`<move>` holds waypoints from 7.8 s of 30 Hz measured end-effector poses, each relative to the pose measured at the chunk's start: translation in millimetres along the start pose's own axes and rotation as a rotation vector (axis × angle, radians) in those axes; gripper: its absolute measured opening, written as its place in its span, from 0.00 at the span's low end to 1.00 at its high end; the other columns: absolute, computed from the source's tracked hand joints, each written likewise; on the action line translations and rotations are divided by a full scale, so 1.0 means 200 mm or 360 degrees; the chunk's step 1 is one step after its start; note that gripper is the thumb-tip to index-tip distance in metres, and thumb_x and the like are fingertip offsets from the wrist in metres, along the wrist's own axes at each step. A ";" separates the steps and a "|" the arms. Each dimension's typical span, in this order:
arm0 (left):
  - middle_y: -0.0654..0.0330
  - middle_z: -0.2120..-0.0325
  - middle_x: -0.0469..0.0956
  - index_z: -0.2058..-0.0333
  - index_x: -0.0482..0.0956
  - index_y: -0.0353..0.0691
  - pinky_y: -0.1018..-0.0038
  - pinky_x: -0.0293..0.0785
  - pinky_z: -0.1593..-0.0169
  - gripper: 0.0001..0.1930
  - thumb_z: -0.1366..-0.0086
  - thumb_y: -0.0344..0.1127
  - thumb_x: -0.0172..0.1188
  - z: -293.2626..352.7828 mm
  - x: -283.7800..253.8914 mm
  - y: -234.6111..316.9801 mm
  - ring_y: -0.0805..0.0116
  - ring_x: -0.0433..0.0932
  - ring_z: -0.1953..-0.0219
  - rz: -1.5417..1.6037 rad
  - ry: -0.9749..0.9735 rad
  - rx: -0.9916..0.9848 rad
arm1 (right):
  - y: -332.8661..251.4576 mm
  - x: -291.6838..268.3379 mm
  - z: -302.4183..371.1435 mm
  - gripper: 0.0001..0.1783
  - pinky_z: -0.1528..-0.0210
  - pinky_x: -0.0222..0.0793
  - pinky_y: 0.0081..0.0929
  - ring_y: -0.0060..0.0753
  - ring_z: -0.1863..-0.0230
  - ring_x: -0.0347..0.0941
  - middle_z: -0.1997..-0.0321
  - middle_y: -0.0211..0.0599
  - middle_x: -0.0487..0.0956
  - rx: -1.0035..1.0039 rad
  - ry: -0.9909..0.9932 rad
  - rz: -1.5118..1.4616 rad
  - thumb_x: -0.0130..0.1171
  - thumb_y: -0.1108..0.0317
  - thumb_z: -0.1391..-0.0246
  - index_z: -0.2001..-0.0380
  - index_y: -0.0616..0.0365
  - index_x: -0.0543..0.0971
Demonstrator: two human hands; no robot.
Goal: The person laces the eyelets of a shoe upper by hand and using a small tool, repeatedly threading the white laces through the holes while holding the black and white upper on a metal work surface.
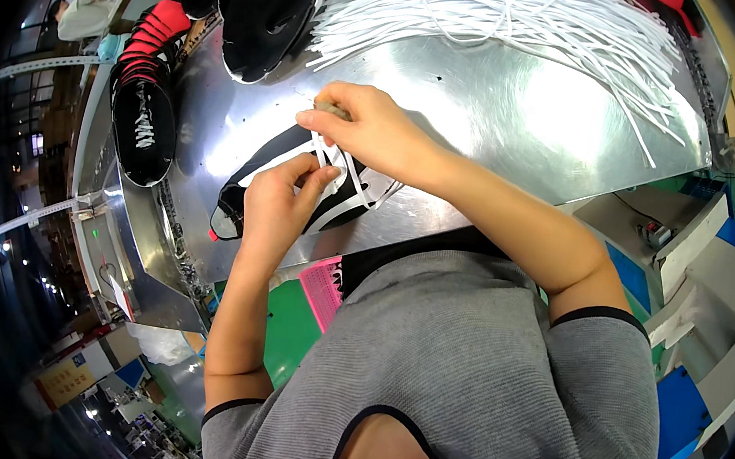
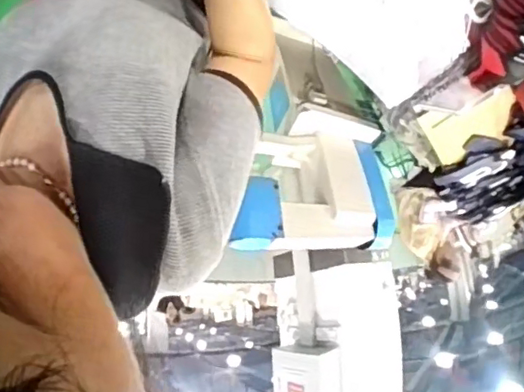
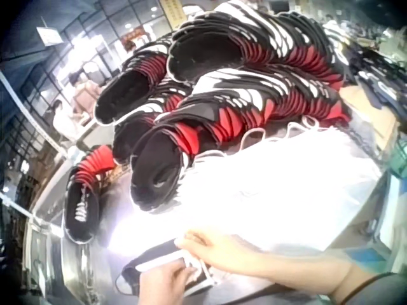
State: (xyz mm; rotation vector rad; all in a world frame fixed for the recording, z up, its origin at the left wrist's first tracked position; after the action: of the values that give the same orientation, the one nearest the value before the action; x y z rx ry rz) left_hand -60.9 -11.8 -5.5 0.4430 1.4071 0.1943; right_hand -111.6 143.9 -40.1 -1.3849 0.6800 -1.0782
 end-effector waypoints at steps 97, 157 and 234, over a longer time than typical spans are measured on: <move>0.57 0.75 0.75 0.67 0.79 0.31 0.70 0.70 0.64 0.10 0.38 0.34 0.60 0.70 -0.57 -1.33 0.67 0.71 0.73 -0.0343 0.1438 -0.0837 | 0.17 -0.30 0.24 0.18 0.71 0.61 0.16 0.15 0.72 0.65 0.73 0.26 0.73 0.0008 0.0671 0.0169 0.68 0.57 0.48 0.65 0.55 0.72; 0.67 0.76 0.77 0.65 0.80 0.37 0.79 0.66 0.69 0.07 0.35 0.35 0.63 -0.03 0.21 0.07 0.79 0.72 0.74 0.1670 0.0150 -0.0474 | -0.03 -0.15 0.32 0.10 0.64 0.72 0.35 0.45 0.67 0.79 0.69 0.41 0.81 -0.0307 0.0315 0.0847 0.60 0.68 0.44 0.62 0.61 0.76; 0.56 0.69 0.77 0.66 0.78 0.36 0.67 0.72 0.58 0.12 0.48 0.28 0.70 0.21 0.13 0.13 0.57 0.76 0.64 0.0566 0.0401 0.0112 | 0.03 -0.09 0.46 0.12 0.68 0.68 0.21 0.23 0.71 0.74 0.71 0.34 0.79 -0.0473 0.0345 0.0597 0.52 0.72 0.37 0.51 0.60 0.72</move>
State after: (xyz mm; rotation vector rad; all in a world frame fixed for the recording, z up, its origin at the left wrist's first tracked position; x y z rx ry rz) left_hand -11.6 14.6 -15.0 0.7471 1.5766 0.5040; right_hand -36.3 198.8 -39.0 -1.3263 1.2462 -0.8544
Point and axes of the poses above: each hand's wrist, its own z-axis away from the middle knuckle, its own x-axis out of the palm, y = z × x, the point moved 2 cm from there along -z, towards the middle knuckle
